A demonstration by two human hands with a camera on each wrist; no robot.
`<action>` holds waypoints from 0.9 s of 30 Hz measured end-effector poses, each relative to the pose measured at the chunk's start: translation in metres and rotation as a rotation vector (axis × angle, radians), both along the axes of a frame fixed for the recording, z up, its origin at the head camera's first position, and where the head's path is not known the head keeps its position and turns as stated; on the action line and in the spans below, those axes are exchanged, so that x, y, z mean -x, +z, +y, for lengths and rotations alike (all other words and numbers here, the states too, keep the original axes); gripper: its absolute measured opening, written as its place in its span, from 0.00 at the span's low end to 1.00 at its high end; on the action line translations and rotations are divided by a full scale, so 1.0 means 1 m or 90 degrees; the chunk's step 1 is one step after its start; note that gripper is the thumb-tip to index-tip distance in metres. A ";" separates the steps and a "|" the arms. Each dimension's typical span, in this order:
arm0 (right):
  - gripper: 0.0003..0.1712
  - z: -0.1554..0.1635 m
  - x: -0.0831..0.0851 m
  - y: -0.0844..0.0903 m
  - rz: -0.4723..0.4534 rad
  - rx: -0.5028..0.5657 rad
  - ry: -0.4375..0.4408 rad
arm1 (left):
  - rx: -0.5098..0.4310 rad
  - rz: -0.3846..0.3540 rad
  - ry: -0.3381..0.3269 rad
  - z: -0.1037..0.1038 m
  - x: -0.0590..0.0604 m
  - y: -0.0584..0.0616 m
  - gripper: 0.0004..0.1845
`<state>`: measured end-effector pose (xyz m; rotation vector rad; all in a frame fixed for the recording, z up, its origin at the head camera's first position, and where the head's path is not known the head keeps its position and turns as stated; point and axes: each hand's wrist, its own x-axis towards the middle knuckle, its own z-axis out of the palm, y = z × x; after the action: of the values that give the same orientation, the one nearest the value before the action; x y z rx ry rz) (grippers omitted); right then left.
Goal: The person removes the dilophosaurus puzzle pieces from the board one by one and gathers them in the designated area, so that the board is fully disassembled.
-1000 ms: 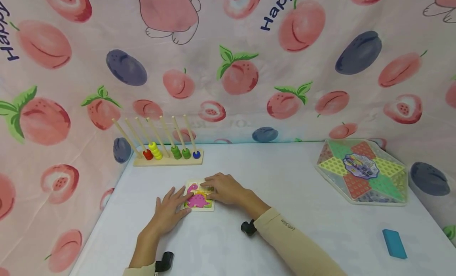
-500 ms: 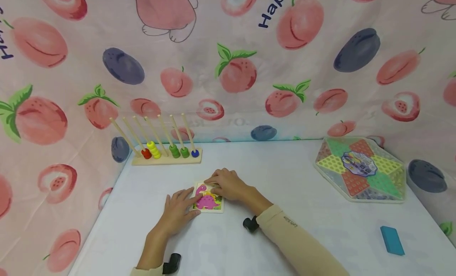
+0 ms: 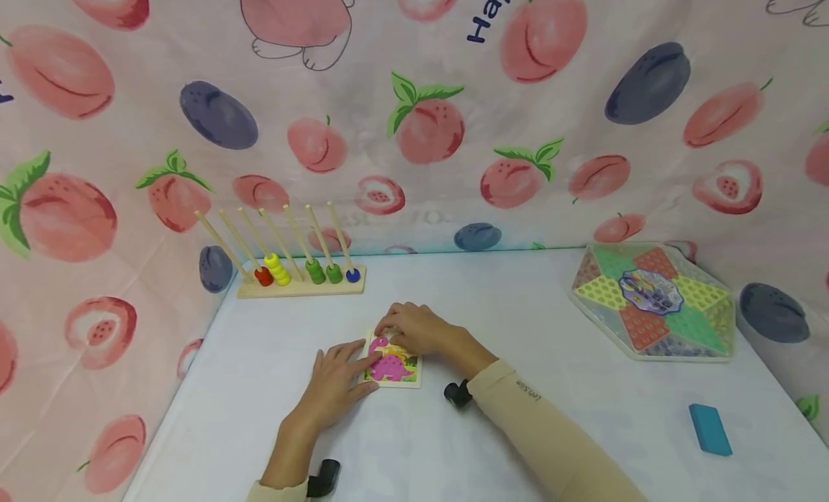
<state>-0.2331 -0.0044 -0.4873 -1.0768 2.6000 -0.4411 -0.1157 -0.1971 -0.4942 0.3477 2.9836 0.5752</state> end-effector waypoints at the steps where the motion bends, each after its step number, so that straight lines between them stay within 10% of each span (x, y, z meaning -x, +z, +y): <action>1: 0.18 0.000 0.001 0.000 -0.001 -0.004 0.005 | 0.002 0.002 -0.002 0.001 0.000 0.000 0.28; 27: 0.20 0.012 0.015 0.012 -0.138 -0.008 0.008 | -0.019 0.013 -0.039 0.019 0.002 -0.001 0.25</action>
<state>-0.2477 0.0075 -0.4753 -0.9816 2.4023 -0.5087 -0.1174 -0.1783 -0.4949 0.4485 2.9752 0.6138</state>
